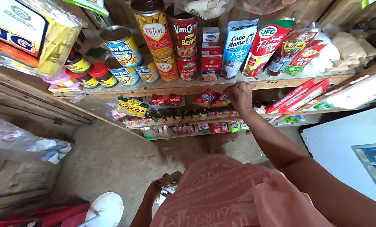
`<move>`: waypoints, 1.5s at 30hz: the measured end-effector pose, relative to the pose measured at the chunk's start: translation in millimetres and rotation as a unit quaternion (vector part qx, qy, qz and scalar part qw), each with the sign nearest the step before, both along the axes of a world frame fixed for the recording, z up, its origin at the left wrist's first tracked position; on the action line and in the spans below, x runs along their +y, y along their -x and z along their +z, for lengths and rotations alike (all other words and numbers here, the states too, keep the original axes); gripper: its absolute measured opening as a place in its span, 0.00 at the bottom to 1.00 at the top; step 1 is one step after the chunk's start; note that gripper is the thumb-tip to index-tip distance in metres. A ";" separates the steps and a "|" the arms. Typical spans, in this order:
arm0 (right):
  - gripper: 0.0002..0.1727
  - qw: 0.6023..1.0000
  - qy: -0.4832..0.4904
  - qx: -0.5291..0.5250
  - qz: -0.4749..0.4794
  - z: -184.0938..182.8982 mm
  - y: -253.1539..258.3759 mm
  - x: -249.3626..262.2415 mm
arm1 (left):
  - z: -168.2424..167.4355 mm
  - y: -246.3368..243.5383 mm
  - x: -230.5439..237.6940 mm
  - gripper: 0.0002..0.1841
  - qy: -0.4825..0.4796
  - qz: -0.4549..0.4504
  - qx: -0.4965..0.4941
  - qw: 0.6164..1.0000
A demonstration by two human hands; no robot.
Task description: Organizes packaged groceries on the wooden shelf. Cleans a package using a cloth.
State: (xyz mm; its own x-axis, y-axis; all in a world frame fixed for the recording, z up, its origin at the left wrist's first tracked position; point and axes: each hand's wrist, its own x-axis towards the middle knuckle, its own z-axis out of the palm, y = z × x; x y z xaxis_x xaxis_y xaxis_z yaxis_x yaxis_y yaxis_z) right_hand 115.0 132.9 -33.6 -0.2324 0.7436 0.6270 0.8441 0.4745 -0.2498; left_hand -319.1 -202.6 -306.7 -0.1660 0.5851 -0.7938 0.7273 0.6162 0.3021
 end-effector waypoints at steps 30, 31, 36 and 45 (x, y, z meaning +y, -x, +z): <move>0.23 0.998 -0.009 0.060 -0.027 -3.1 6.0 0.1 | -11.2 15.7 15.0 0.19 0.018 -0.033 0.002 0.999; 0.22 0.998 -0.007 0.062 -0.025 -3.3 6.0 0.3 | -9.4 16.1 15.8 0.19 0.018 -0.034 0.004 0.999; 0.17 0.997 -0.020 0.071 -0.019 -3.5 6.0 3.2 | -6.1 17.1 18.6 0.19 0.017 -0.026 -0.001 1.000; 0.17 0.996 -0.014 0.082 -0.013 -4.0 4.9 3.3 | 2.3 13.8 27.5 0.20 0.026 -0.039 -0.005 0.999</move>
State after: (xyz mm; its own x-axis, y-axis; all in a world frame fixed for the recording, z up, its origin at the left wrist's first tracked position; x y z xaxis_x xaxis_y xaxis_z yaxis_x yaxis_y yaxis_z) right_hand 110.1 136.3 -37.6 -0.1059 0.7302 0.6749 0.8044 0.4619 -0.3736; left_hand -332.9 -175.0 -304.4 -0.1130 0.5542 -0.8247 0.7714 0.5721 0.2787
